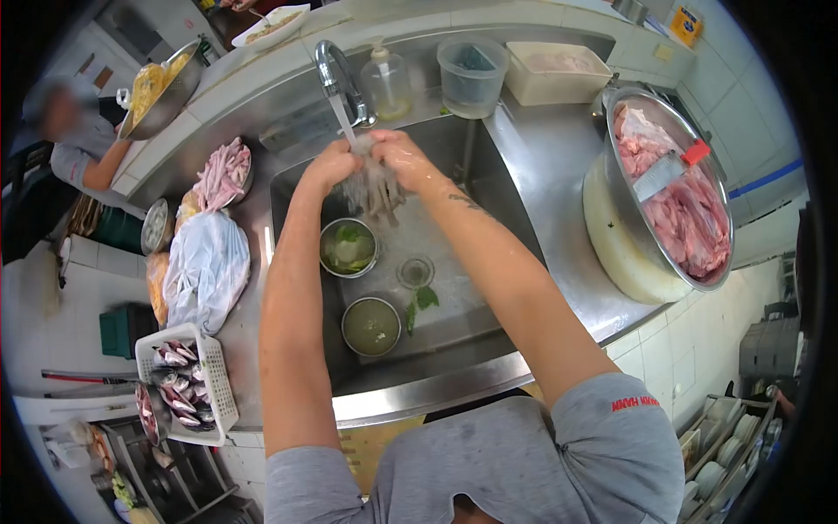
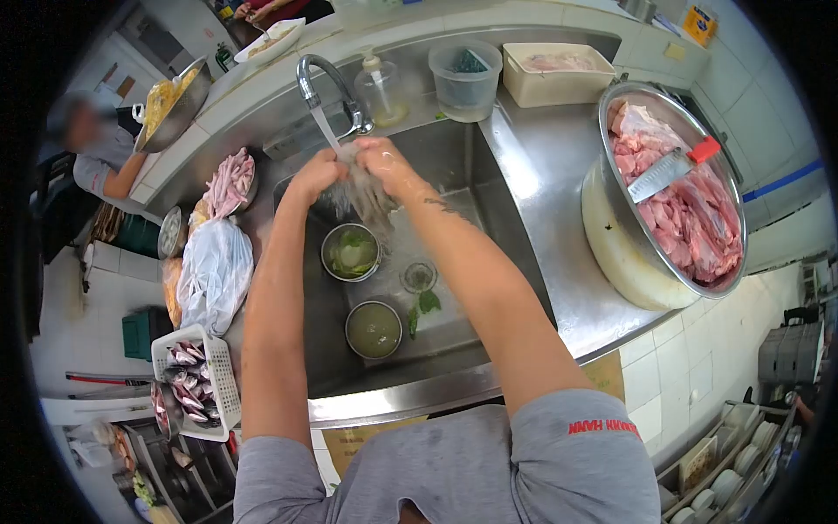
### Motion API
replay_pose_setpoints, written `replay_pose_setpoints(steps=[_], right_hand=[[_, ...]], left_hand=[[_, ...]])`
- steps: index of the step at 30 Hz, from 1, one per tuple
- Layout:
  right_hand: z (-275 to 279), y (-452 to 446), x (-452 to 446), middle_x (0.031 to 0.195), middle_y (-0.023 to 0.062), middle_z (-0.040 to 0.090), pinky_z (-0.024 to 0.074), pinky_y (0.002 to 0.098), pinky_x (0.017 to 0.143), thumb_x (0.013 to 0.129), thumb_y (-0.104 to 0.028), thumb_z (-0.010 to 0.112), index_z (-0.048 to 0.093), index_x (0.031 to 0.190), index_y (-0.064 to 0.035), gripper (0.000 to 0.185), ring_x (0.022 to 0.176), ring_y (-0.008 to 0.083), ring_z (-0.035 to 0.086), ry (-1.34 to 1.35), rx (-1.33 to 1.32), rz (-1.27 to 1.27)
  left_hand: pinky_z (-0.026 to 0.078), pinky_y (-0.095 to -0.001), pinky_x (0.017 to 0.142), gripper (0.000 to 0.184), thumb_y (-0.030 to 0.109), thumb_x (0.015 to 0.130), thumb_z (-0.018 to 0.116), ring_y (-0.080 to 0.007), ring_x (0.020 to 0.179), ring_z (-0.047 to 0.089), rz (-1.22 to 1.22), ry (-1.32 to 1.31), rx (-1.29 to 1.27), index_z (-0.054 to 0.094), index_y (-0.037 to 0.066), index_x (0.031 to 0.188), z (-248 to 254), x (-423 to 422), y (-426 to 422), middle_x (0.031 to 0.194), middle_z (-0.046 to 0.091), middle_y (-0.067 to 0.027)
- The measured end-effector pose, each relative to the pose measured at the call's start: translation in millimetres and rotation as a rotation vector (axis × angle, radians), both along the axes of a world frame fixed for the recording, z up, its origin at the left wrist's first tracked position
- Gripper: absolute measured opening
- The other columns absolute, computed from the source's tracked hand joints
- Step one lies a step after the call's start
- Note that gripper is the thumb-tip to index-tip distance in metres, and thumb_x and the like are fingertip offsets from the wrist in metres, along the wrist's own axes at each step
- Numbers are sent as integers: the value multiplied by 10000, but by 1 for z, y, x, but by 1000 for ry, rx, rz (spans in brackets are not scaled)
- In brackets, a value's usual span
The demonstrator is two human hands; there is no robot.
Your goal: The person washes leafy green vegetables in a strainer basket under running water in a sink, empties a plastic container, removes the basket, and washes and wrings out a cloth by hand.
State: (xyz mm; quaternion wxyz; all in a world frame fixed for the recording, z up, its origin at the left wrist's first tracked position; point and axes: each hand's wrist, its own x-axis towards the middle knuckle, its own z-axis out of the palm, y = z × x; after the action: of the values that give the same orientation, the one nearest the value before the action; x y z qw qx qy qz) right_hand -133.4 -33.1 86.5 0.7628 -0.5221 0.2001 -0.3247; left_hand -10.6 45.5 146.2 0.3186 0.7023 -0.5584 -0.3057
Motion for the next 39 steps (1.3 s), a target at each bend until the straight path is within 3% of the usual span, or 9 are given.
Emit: replay_pose_setpoints(steps=[6, 9, 13, 17, 20, 29, 32, 35, 39], right_hand=[[-19, -8, -23, 844, 76, 588, 427, 286, 743, 736, -170, 558, 583, 883, -23, 209, 830, 216, 546, 471, -571, -419], [-15, -4, -23, 862, 104, 603, 427, 374, 814, 813, -310, 547, 581, 920, -38, 294, 893, 288, 556, 523, 158, -55], [-16, 13, -16, 1011, 154, 552, 492, 416, 710, 842, -229, 515, 496, 1049, -29, 289, 797, 284, 583, -252, 694, 237], [-37, 9, 16, 879, 130, 565, 486, 379, 651, 746, -63, 519, 518, 998, 28, 268, 764, 256, 575, -63, 462, 71], [-37, 4, 34, 816, 88, 551, 475, 348, 651, 780, -61, 503, 524, 931, -20, 157, 760, 195, 562, 354, 25, -4], [13, 4, 30, 892, 41, 546, 426, 300, 705, 786, -75, 493, 540, 1032, -37, 253, 808, 152, 511, 289, -475, 15], [15, 4, 16, 904, 32, 549, 418, 281, 713, 751, -52, 507, 548, 1053, -47, 305, 840, 134, 496, 288, -329, 115], [19, 9, 9, 862, 28, 556, 410, 269, 688, 699, -32, 532, 564, 1042, -49, 345, 812, 124, 493, -171, -157, 57], [5, -10, 1, 792, 29, 507, 384, 268, 673, 644, -52, 539, 575, 947, -41, 305, 766, 138, 466, 62, -91, -37]], left_hand=[[426, -309, 709, 311, 174, 689, 575, -214, 782, 558, 38, -214, -87, 614, -11, 936, 7, -4, -14, 840, 613, -84], [449, -315, 662, 254, 204, 706, 585, -204, 716, 573, -45, -291, -69, 620, 8, 863, 13, -11, -17, 795, 615, -73], [466, -295, 589, 156, 159, 756, 560, -154, 669, 572, -144, -152, 259, 599, 20, 815, 45, -33, -10, 745, 597, -63], [451, -245, 548, 108, 23, 809, 475, -131, 662, 570, 71, 374, -54, 562, 14, 873, 37, -8, -23, 735, 572, -48], [436, -229, 542, 93, 62, 836, 488, -119, 644, 554, -52, 415, -57, 555, 7, 870, 35, -13, -15, 755, 570, -43], [421, -236, 575, 155, 138, 839, 524, -111, 653, 528, 33, 414, -234, 586, 9, 899, 21, -10, -17, 748, 576, -39], [430, -286, 637, 245, 239, 842, 545, -145, 698, 537, 171, 30, -259, 594, 3, 884, 23, -9, -17, 786, 594, -47], [433, -328, 689, 290, 294, 823, 561, -169, 739, 538, 81, 234, -242, 604, 11, 864, 9, -8, -13, 796, 604, -53], [443, -332, 720, 288, 277, 799, 573, -229, 766, 577, 12, -35, -155, 605, -1, 865, 7, -6, -8, 798, 620, -130]])
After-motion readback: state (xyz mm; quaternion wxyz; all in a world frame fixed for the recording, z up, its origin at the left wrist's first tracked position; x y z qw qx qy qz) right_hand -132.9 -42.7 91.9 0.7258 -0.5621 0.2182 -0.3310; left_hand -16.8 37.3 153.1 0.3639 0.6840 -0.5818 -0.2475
